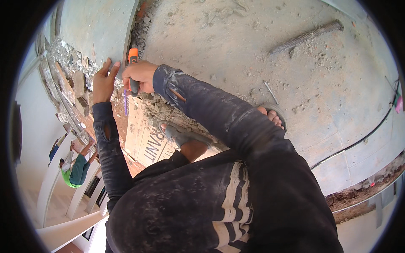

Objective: The person uses an orange utility knife to score and cut a large ceramic tile on a construction site floor. They repeatedly run the blade along the tile's edge to create a cut line, then apply pressure to snap the tile along the scored path.

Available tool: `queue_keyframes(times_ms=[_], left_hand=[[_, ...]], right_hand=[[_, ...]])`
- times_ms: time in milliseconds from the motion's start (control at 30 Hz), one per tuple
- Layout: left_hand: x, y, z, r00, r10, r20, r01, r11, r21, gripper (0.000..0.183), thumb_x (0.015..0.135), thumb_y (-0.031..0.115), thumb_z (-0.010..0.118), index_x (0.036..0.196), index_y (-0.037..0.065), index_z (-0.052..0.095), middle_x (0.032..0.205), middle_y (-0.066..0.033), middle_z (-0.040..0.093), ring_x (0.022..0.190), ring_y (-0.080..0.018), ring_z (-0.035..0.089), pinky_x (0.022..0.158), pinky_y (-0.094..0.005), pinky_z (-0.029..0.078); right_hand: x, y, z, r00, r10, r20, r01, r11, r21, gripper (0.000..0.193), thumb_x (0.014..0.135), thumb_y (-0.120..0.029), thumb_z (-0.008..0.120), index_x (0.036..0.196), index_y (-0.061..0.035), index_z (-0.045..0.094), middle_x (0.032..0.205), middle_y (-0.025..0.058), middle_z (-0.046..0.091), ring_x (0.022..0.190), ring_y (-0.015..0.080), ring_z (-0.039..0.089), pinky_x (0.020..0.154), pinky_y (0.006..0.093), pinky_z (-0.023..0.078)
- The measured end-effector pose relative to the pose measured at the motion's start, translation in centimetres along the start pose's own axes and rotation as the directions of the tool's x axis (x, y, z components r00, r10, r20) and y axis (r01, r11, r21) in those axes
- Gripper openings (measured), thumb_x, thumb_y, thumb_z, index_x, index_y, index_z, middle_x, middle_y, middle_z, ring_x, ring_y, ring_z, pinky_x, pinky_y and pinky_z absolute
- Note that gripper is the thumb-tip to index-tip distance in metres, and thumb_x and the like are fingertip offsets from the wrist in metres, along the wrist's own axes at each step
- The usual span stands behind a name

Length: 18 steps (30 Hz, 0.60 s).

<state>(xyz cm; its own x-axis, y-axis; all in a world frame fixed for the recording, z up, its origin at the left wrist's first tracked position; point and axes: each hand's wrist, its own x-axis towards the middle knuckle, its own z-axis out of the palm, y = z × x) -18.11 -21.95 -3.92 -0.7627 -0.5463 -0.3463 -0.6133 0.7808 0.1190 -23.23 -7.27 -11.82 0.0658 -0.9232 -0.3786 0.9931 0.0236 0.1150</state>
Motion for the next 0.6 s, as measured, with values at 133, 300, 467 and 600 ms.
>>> queue_keyframes(times_ms=[133,300,467,600], left_hand=[[-0.1,-0.4,0.2,0.999,-0.026,-0.023,0.027,0.999,0.024,0.070,0.080,0.045,0.064,0.123,-0.009,0.050,0.127,-0.0322,0.045,0.128,-0.0315,0.040,0.102,-0.0339,0.033],[0.1,-0.4,0.2,1.000,-0.021,-0.016,0.022,0.999,0.034,0.070,0.079,0.045,0.065,0.122,-0.008,0.051,0.127,-0.0323,0.045,0.129,-0.0319,0.039,0.102,-0.0339,0.034],[0.2,-0.2,0.3,0.999,-0.019,-0.033,0.021,0.999,0.049,0.070,0.079,0.045,0.065,0.122,-0.008,0.051,0.127,-0.0332,0.044,0.128,-0.0328,0.040,0.102,-0.0343,0.034],[0.2,-0.5,0.3,0.999,-0.020,-0.049,0.022,0.999,0.031,0.069,0.079,0.044,0.066,0.121,-0.008,0.051,0.127,-0.0334,0.044,0.127,-0.0329,0.041,0.102,-0.0344,0.033]], right_hand=[[-1.5,-0.7,-1.1,0.993,0.093,0.071,-0.090,0.995,-0.040,0.022,0.076,-0.001,0.058,0.095,-0.0004,0.047,0.078,0.0108,0.054,0.091,0.0244,0.060,0.082,0.0551,0.048],[-2.6,-2.2,-0.2,0.998,0.065,0.020,-0.052,0.920,-0.389,0.023,0.077,-0.006,0.058,0.096,-0.0050,0.045,0.074,0.0054,0.051,0.089,0.0208,0.060,0.076,0.0580,0.045],[-2.0,-1.0,-1.6,0.963,-0.259,-0.079,0.190,0.855,-0.483,0.029,0.074,-0.007,0.061,0.100,0.0009,0.052,0.072,0.0046,0.053,0.070,0.0160,0.056,0.063,0.0399,0.046],[-2.2,-0.4,-2.3,0.901,-0.416,-0.121,0.264,0.748,-0.609,0.028,0.073,-0.009,0.063,0.097,0.0039,0.059,0.071,0.0057,0.056,0.063,0.0136,0.053,0.059,0.0287,0.044]])
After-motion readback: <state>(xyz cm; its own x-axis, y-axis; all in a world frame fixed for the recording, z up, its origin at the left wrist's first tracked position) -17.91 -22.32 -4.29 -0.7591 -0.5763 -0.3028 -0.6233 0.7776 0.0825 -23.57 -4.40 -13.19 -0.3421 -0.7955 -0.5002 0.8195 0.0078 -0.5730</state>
